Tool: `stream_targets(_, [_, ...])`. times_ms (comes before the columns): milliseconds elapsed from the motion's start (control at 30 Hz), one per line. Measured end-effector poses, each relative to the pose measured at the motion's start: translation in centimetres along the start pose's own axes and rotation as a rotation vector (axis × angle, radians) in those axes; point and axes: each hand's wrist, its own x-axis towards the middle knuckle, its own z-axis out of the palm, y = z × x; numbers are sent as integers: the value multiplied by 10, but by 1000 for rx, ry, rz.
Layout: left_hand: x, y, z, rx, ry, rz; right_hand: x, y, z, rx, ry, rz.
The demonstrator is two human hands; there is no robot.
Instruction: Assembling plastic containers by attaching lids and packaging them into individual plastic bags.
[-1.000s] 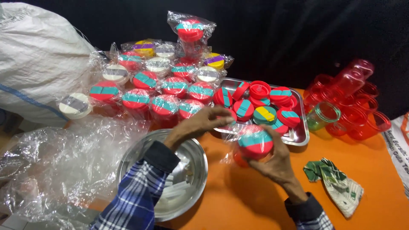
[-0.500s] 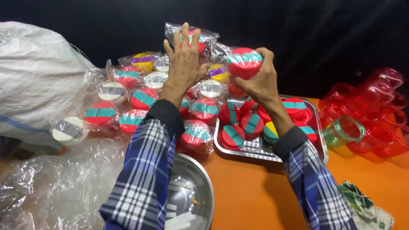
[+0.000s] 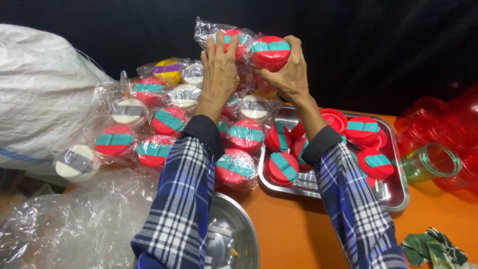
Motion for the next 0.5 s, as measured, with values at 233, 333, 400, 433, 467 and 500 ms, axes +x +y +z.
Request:
stream_targets(233, [1,-14,6,-74,131,78,0,29,23,-64,18,-47])
stream_targets(333, [7,-15,7,-45,112,109,1,26,25,-34,38,-9])
stream_targets(400, [8,-14,8,59,101,72,1,22,25,-39,41,31])
stream_targets(433, [7,-14,8,60,103,69,-3,23,29,-37,39,28])
stream_targets(467, [7,-12,8,91,65,55,-5,25,31,-121,46,39])
stream_targets(500, [8,-10,9,121,27,40,-8,28,33,-205,54,50])
